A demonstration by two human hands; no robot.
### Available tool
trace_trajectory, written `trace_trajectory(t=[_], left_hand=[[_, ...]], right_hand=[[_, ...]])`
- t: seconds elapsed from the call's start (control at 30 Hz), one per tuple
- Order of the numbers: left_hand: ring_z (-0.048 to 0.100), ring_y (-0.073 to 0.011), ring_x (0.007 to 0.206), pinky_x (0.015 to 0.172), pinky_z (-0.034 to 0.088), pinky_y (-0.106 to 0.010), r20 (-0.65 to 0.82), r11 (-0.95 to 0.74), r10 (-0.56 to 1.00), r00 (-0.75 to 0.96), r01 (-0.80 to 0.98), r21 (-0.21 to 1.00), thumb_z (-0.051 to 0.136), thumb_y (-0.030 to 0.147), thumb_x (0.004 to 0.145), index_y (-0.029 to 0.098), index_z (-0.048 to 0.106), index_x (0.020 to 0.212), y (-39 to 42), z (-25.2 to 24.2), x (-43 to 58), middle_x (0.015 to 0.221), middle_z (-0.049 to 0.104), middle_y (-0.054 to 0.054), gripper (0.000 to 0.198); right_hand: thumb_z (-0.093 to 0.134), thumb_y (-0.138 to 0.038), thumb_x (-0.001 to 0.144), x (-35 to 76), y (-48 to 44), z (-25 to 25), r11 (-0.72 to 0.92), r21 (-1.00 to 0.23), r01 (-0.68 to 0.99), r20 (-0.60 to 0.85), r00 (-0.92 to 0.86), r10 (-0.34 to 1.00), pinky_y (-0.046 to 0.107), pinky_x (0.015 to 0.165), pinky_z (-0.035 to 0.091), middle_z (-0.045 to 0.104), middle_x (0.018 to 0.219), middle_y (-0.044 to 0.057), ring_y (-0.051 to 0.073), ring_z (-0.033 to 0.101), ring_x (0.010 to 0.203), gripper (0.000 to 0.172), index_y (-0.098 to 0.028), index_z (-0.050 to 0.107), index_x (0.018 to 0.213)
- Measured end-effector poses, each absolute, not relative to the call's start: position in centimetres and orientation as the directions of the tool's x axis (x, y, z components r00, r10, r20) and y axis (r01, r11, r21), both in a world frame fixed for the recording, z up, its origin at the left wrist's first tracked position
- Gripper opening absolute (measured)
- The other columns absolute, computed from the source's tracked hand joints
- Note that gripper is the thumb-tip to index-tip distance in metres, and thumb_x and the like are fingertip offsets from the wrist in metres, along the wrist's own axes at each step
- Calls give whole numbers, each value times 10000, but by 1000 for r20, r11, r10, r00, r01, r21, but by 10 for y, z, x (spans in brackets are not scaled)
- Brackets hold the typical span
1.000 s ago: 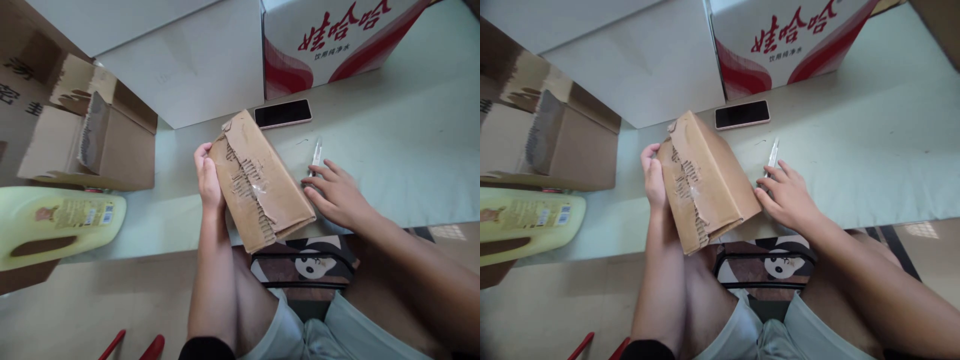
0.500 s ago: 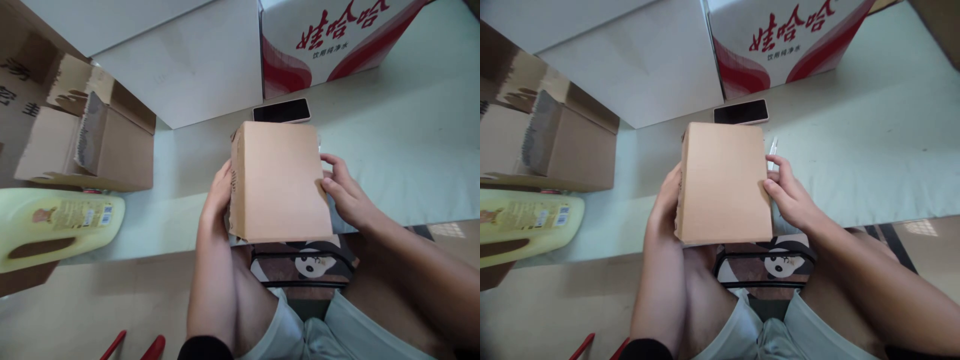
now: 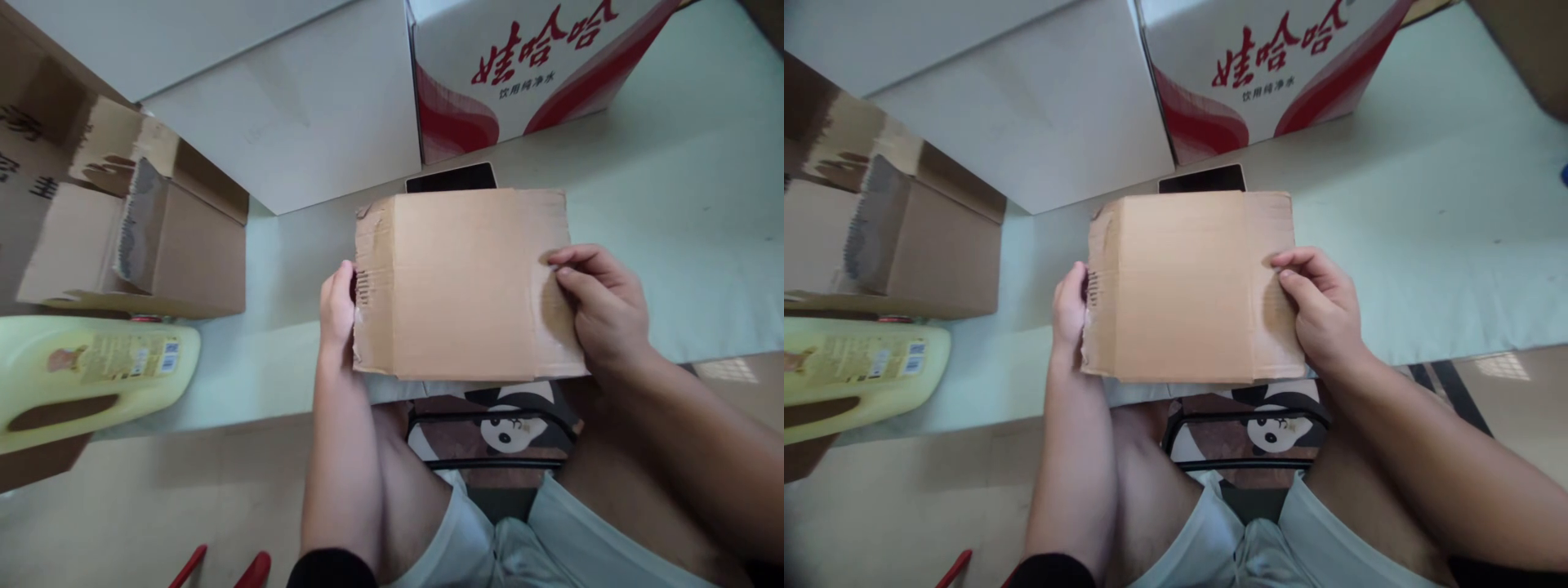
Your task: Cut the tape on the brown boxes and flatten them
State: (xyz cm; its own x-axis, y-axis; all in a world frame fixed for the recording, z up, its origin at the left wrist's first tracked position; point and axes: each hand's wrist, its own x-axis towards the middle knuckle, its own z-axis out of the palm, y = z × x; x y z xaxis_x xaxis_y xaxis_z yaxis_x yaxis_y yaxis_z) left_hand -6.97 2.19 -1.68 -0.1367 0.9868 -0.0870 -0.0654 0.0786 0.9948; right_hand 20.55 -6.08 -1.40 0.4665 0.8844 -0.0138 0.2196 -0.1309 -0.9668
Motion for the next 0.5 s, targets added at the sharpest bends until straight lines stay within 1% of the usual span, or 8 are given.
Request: trace_trajectory(t=[0.07, 0.13, 0.2, 0.27, 0.3, 0.37, 0.43, 0.5], left_hand=[[505, -110, 510, 486, 397, -247, -92, 78, 990, -105, -126, 989, 676, 616, 822, 184, 641, 659, 21, -17, -71, 572, 536, 4, 463], [517, -101, 519, 495, 407, -232, -88, 77, 994, -65, -153, 985, 756, 573, 755, 179, 674, 686, 20, -15, -70, 596, 575, 1, 408], [532, -93, 541, 513, 417, -216, -80, 68, 994, -71, -166, 984, 858, 493, 647, 180, 690, 694, 19, -12, -70, 629, 616, 3, 358], [543, -92, 558, 527, 427, -210, -70, 42, 988, -138, -201, 979, 899, 432, 568, 185, 693, 687, 21, -10, -68, 643, 635, 5, 343], [546, -93, 564, 531, 428, -209, -60, 17, 980, -189, -222, 975, 899, 415, 554, 186, 686, 678, 22, -11, -68, 644, 635, 7, 336], [551, -94, 580, 544, 436, -211, -39, -32, 962, -270, -255, 967, 884, 397, 568, 189, 661, 673, 25, -13, -69, 657, 632, 11, 323], [553, -92, 588, 559, 441, -211, -38, -42, 953, -301, -253, 966, 862, 391, 617, 194, 633, 688, 28, -17, -70, 669, 621, 16, 310], [551, -93, 585, 563, 439, -213, -55, -14, 955, -292, -230, 973, 838, 390, 665, 196, 618, 706, 30, -20, -73, 670, 605, 20, 297]], right_hand=[[574, -423, 843, 209, -60, -18, -132, -958, 253, 0, 463, 886, 482, 842, 527, 715, 1070, 103, 325, 655, 993, 179, -279, 630, 933], [550, -408, 857, 214, -58, -22, -138, -959, 249, -7, 465, 885, 432, 707, 521, 695, 966, 100, 280, 650, 830, 211, -270, 632, 994], [529, -386, 831, 217, -57, -25, -132, -982, 132, -53, 480, 876, 360, 547, 433, 631, 809, 53, 206, 541, 609, 305, -269, 617, 1099], [492, -404, 800, 219, -56, -26, -96, -994, -55, -111, 457, 882, 327, 491, 354, 572, 728, 7, 174, 430, 515, 431, -280, 563, 1206], [466, -426, 797, 218, -55, -26, -71, -989, -128, -120, 423, 898, 330, 499, 364, 566, 719, 0, 179, 431, 517, 456, -282, 542, 1222], [422, -489, 821, 216, -56, -28, -51, -983, -176, -102, 293, 951, 382, 592, 470, 605, 751, 22, 217, 540, 606, 427, -269, 560, 1160], [442, -575, 851, 213, -58, -33, -17, -995, -99, -32, 152, 988, 457, 762, 551, 678, 864, 71, 272, 656, 804, 426, -257, 601, 1085], [512, -666, 844, 210, -62, -40, 50, -997, 67, 53, 38, 998, 516, 930, 554, 719, 1084, 122, 331, 676, 1074, 523, -255, 619, 1149]])
